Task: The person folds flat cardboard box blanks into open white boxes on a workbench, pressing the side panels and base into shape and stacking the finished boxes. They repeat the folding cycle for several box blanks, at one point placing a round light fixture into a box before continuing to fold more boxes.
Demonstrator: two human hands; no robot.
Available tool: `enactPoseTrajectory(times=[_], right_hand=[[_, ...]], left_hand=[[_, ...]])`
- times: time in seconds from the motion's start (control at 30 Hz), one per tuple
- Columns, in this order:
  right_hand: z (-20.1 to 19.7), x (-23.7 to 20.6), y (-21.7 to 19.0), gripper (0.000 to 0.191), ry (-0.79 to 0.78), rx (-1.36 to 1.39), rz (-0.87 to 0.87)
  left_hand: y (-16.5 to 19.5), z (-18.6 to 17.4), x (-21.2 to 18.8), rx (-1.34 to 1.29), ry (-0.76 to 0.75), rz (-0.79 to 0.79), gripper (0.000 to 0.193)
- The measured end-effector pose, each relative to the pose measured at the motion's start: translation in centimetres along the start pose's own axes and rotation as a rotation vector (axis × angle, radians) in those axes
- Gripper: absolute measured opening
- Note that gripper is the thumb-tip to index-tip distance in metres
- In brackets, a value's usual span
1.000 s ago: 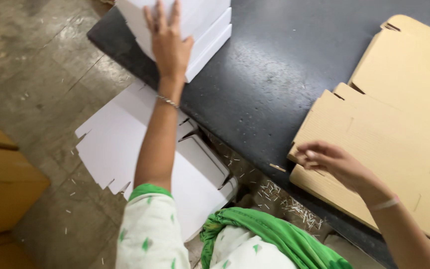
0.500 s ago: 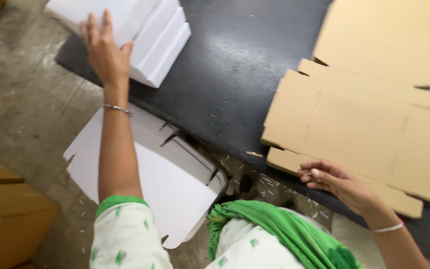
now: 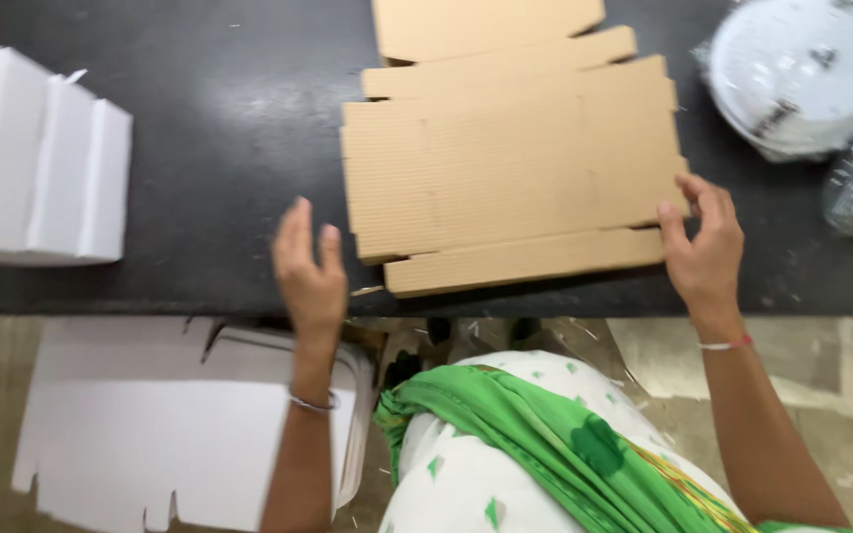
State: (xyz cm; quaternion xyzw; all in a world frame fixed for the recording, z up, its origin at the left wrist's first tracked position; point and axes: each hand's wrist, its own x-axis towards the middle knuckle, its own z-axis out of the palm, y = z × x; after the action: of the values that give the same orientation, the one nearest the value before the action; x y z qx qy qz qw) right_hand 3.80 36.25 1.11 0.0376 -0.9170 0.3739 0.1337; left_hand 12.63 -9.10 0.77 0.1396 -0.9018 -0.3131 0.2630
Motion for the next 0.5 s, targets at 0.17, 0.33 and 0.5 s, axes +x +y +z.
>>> enactPoseTrajectory(times=[0.17, 0.33, 0.5], right_hand=[[0.7, -0.1, 5.5, 0.065, 0.017, -0.120, -0.054], [1.7, -0.3, 6.9, 0.076, -0.097, 0.046, 0.032], [1.2, -0.1, 5.4, 0.075, -0.118, 0.146, 0.061]], left_hand=[[4.0, 5.6, -3.8, -0.012, -0.007, -0.162, 0.056], [3.1, 6.3, -4.4, -0.055, 0.007, -0.319, 0.061], [3.2, 6.2, -4.4, 0.032, 0.084, -0.138, 0.054]])
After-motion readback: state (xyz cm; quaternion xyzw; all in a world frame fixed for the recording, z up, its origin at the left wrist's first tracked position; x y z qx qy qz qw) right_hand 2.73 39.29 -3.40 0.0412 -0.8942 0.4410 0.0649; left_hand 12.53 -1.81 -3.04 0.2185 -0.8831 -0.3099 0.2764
